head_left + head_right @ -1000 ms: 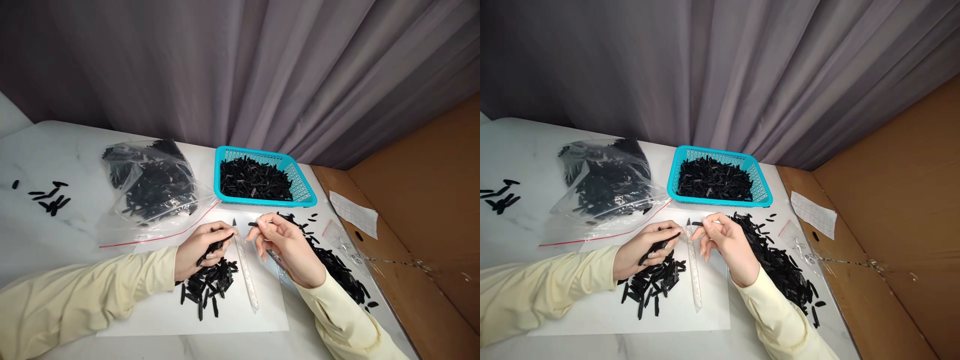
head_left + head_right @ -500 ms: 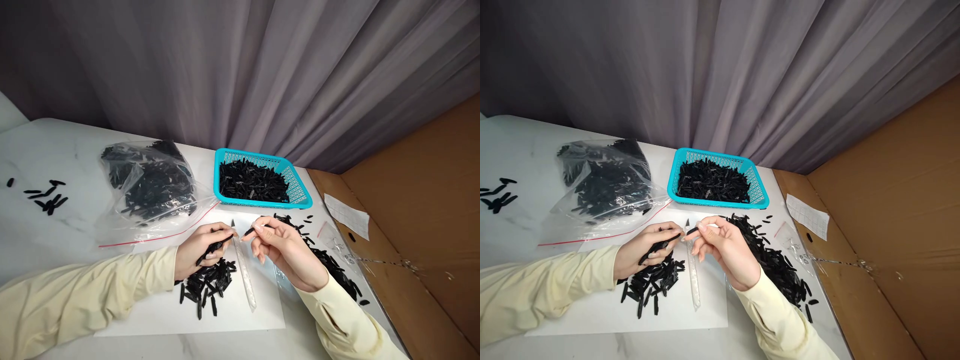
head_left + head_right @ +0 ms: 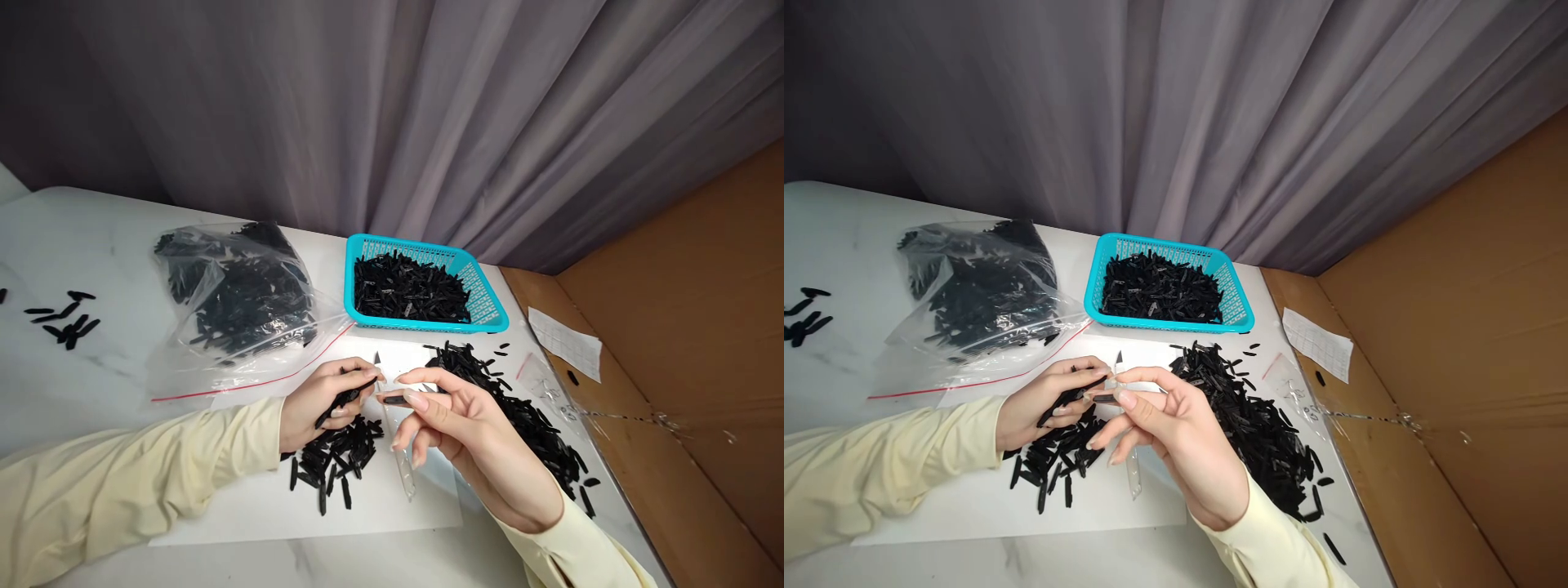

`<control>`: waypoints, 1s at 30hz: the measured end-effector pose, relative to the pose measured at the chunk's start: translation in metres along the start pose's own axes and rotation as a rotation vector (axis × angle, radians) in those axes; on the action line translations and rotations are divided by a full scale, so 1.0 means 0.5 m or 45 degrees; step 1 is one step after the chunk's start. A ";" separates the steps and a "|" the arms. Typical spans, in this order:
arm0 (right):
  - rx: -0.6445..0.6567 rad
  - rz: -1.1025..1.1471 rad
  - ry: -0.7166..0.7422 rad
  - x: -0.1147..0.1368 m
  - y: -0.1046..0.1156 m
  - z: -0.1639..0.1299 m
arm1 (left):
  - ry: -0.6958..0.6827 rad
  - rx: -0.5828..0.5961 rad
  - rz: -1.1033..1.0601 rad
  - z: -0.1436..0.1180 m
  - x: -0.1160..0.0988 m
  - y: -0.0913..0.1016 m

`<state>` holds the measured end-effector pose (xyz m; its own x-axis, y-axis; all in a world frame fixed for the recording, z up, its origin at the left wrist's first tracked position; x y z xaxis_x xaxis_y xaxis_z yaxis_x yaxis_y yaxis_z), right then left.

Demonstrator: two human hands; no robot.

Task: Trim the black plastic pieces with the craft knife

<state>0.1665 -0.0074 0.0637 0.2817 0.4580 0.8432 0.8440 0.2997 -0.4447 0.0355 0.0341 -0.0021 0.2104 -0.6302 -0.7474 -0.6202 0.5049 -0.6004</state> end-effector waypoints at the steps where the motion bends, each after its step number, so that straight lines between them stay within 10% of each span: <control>1: -0.004 0.008 0.002 0.001 -0.001 -0.002 | -0.002 0.002 -0.001 0.000 0.000 0.000; 9: -0.114 -0.236 0.184 0.037 0.008 0.000 | -0.011 0.031 -0.011 0.001 0.002 0.000; 15: -0.359 -1.083 0.565 0.102 0.097 0.073 | -0.039 0.095 -0.018 0.002 0.003 0.001; 20: -0.265 -1.844 0.722 0.070 0.047 0.061 | -0.031 0.093 -0.016 0.001 0.002 -0.002; 30: -0.180 -1.416 0.219 -0.045 0.007 0.045 | -0.038 -0.003 0.238 -0.007 0.002 -0.009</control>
<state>0.1529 0.0020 0.0362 -0.6072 -0.1273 0.7843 0.7061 0.3662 0.6061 0.0361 0.0290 0.0009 0.1136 -0.5076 -0.8540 -0.6525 0.6101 -0.4495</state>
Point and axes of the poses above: each hand's wrist, its own z-axis towards the middle knuckle, its own y-axis out of the back of the hand, x = y × z, the point moved 4 cm from there along z, towards the middle knuckle, and after that the axes turned 11 degrees about x, right-handed, at the moved point
